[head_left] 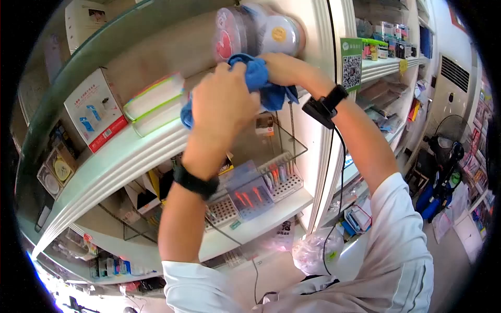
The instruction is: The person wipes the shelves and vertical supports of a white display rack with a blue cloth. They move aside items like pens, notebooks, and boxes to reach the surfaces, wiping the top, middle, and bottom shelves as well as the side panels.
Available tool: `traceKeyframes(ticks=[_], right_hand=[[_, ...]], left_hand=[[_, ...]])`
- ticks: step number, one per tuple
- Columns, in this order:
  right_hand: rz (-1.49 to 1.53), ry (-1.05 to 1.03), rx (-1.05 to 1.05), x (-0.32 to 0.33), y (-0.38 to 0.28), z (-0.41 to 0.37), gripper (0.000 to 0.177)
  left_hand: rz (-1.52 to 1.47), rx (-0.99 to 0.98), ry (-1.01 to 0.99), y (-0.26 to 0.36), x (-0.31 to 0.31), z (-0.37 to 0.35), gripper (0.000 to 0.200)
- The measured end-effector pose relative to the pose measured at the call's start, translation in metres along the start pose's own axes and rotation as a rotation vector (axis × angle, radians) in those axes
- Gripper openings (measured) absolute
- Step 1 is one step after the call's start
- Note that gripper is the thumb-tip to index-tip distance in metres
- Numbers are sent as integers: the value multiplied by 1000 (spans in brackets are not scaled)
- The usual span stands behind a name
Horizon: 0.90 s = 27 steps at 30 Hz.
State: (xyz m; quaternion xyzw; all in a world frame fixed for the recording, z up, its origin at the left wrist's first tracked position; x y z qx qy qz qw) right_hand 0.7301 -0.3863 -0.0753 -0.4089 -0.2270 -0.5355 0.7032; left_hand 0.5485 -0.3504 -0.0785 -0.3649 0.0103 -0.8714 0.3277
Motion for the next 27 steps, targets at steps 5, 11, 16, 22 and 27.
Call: traceKeyframes(ticks=[5,11,16,22,27], right_hand=[[-232,107,28,2,-10,-13,26],[-177,105,173,15,-28,-52,19],[195,48,299,0,-10,-23,25],[-151,266,175,1,-22,-52,24],[-249,529,356,-7,-7,-85,19]], left_hand=[[-315,-44,-256,-20,1,27,36],[-310,-130,-27,-25,15,-1,32],[-455,31,-50,-29,-1,19,30],[-311,74,-156,-13,-9,44,33],[-243,-148,184,14,-5,9,33]])
Point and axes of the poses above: each hand's wrist, its own z-axis towards the middle knuckle, its own x-axis out of the back of the hand, y = z × x, the point moved 3 cm from there along z, towards the middle knuckle, and after that the axes turned 13 degrees about z, right-handed, at the moved point
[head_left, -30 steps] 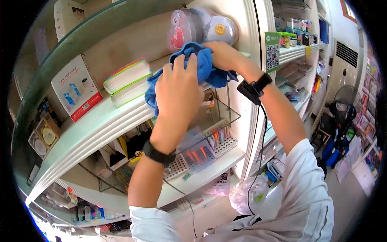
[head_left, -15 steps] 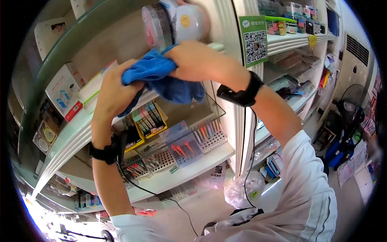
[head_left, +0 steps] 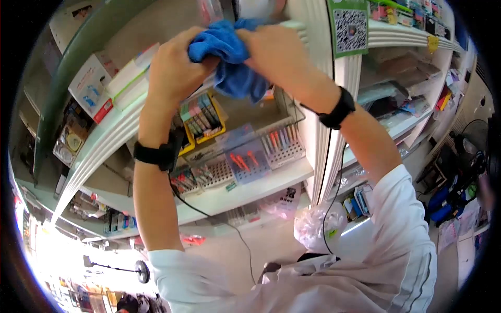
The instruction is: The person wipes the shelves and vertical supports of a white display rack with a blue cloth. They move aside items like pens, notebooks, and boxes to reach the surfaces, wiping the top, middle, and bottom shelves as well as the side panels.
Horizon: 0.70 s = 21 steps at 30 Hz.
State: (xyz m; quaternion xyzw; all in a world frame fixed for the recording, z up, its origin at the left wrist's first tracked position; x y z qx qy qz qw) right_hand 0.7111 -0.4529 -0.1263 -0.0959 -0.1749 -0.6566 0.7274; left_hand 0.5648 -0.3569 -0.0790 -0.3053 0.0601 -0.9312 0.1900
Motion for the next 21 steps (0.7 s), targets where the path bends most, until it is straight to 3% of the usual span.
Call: traceKeyframes(ticks=[1,4,7,10,15,21], right_hand=[[-13,48,21,3,-2,-8,21],[164,167,59,2,1,-39,43],[381,163,-17,-16,-9,-91,56],[527,-56,-293,-52,-24,-154,62],[348,-408,-624,-139,13,-197,52],[272,-421,-692,-178,58,-211,48]], left_hand=[[92,-88,146,3,-1,-12,42],[182,-145,239,18,-2,-49,49],[39,-121,205,35,-32,-113,56],[82,-47,64,49,-80,-171,48],[85,225,-312,26,-172,-198,55],[-80,376,-567,0,-235,-167,56]])
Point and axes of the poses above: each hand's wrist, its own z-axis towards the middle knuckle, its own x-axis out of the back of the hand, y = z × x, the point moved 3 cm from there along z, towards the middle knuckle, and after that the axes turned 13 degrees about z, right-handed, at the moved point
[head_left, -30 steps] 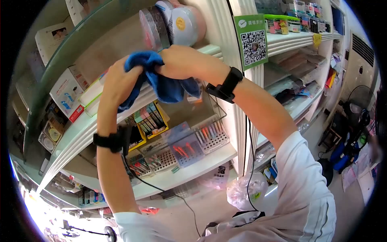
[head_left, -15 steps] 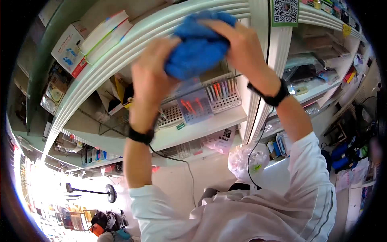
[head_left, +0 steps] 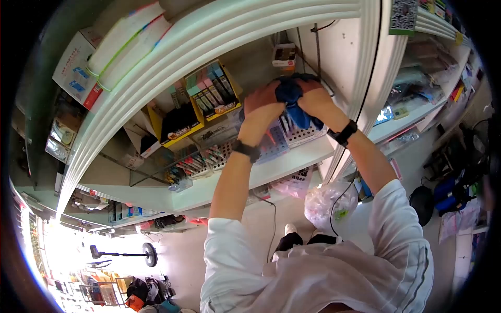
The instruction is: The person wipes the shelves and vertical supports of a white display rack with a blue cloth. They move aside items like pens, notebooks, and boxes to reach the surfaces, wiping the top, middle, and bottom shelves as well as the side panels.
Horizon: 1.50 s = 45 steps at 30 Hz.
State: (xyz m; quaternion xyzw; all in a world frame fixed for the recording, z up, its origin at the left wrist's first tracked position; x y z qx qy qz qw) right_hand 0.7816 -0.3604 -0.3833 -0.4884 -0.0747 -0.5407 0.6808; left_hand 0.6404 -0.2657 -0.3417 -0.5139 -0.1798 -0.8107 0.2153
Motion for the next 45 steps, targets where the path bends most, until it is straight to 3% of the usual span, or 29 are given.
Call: traceKeyframes(ticks=[5,6,8,11,12,15,21,27,31,34,35,38,40,43,45], right_hand=[[-237,-107,-119,11,-32,-23,48],[-270,19,21,7,-31,-34,46],[-151,-86,153,4,-45,-38,42],[12,-249,174,-8,-53,-29,43],[46,-269,136,-13,-49,-21,44],[61,-198,129,-18,-27,0,44],[-95,-172,-82,6,-3,16,43],[-400,-103,-142,23,-44,-24,47],[-410,-20,-35,14,-43,-37,53],[-462,0,-3,8,-53,-35,52],[-483,12,16,8,-59,-30,50],[-519,-207,-108,4,-69,-14,62],[-405,-131,42,-13,-54,3,64],[-270,-180,66,-29,-48,29,66],[-218,-186,70,-42,-45,45,64]], left_hand=[[38,-133,41,-7,6,-27,51],[86,-160,89,-9,8,-37,50],[59,-131,-95,-13,33,-61,48],[20,-159,53,-32,32,-79,59],[-10,-145,21,-34,31,-78,55],[26,-159,199,-29,26,-62,44],[-157,-122,-198,-7,-4,11,46],[-192,-381,67,-14,-10,2,37],[-330,-599,-67,-28,0,24,33],[-275,-748,91,-40,-18,51,29],[-230,-694,140,-41,-23,54,28],[40,-486,208,-27,-19,61,29],[365,-270,145,-16,-25,63,35],[428,-135,-40,-27,-27,75,33],[314,-127,-126,-36,-23,90,33]])
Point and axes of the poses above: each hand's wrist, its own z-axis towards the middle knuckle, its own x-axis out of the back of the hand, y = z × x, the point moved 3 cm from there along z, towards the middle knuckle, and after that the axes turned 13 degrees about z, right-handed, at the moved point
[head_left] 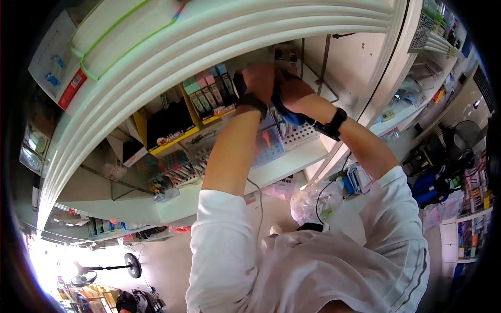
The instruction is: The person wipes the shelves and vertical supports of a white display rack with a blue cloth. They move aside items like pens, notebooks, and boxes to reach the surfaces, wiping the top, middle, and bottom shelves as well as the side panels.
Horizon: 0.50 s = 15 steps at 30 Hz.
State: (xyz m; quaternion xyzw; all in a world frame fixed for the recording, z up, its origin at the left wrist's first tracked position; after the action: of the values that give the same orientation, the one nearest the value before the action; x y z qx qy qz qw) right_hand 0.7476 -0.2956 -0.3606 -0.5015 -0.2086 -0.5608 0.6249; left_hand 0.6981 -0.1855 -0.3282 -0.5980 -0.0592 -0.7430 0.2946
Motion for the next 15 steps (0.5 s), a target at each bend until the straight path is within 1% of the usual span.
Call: traceKeyframes(ticks=[1,3,4,5,8,9,11,12,13,15], right_hand=[[33,13,-11,-5,0,8,62],[23,25,113,-9,-1,16,61],[33,17,108,-11,0,20,59],[43,10,102,-14,1,25,56],[107,28,129,-21,2,35,51],[82,-13,180,-39,14,44,42],[0,164,412,-70,33,68,37],[-38,248,524,-78,36,70,35],[33,155,398,-62,28,62,32],[182,-39,136,-32,13,37,28]], left_hand=[[-59,-4,-42,-7,-1,7,33],[-50,-91,-5,-16,-3,14,34],[-48,-134,13,-19,-4,18,34],[-36,-153,-55,-23,-5,27,30],[-13,-90,111,-42,-28,56,30],[19,-73,149,-49,-40,66,31],[89,-20,213,-62,-71,91,31],[160,-10,199,-60,-75,91,30],[231,-1,184,-56,-72,88,30],[300,-140,30,-47,-62,73,28]])
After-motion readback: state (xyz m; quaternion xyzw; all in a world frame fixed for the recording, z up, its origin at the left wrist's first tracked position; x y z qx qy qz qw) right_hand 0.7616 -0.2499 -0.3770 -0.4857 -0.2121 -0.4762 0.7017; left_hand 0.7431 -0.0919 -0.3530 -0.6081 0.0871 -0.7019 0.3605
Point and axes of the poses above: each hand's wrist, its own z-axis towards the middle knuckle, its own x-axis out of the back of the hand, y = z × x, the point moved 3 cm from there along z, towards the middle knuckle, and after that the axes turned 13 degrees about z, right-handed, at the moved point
